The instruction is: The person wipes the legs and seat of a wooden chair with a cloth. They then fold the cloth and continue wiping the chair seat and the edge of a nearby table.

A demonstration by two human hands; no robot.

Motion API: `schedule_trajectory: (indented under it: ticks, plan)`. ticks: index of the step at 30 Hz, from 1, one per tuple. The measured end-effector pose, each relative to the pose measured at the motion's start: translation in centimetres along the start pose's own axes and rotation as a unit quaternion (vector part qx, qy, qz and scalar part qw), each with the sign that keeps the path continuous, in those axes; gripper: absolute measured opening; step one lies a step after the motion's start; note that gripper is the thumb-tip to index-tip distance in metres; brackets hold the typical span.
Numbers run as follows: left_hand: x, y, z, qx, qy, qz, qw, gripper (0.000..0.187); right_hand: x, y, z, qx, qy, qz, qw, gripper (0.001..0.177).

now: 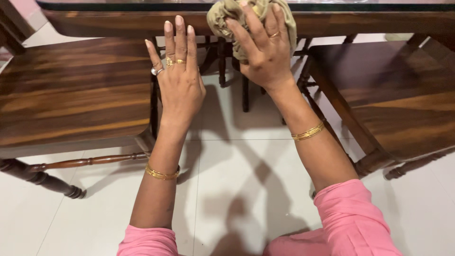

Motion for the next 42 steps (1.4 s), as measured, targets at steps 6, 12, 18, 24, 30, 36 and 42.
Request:
schedule_trajectory:
  ticks: [6, 12, 18, 24, 30, 36, 42]
  plan:
    - [1.5, 1.3, -0.1, -0.011, 0.012, 0.032, 0.999, 0.079, 3.3, -1.6, -3.4, -0.001, 0.035, -0.018, 0.999, 0.054]
    - [2.4, 1.5, 0.0, 0.002, 0.013, 0.002, 1.0, 0.073, 5.4, -2.7, -5.7, -0.026, 0.068, -0.036, 0.997, 0.059]
    - [2.2, 1.2, 0.1, -0.01, 0.017, -0.017, 1.0, 0.078, 7.5, -3.0, -8.0, -0.007, 0.089, -0.077, 0.993, 0.051]
    - [1.9, 0.8, 0.0, -0.019, 0.03, 0.0, 0.999, 0.075, 9.5, -3.4, -10.1, -0.029, 0.121, -0.087, 0.988, 0.065]
    - [1.6, 0.2, -0.1, -0.019, 0.041, 0.004, 0.999, 0.074, 11.9, -3.5, -12.2, 0.004, 0.14, -0.103, 0.985, 0.067]
    - [1.3, -0.6, -0.3, -0.033, 0.04, 0.003, 0.999, 0.073, 15.1, -4.4, -15.6, 0.035, 0.259, -0.109, 0.959, 0.06]
    - [1.3, -1.0, -0.2, -0.047, 0.041, -0.004, 0.998, 0.081, 15.2, -7.4, -16.1, 0.088, 0.269, -0.187, 0.941, 0.078]
Point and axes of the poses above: each hand's wrist, its own z-axis towards the middle knuckle, its own y-axis out of the palm, x = y × z, the point moved 4 cm from there along z, towards the middle knuckle, and after that the axes turned 1 degree about -y, right-handed, at the moved point
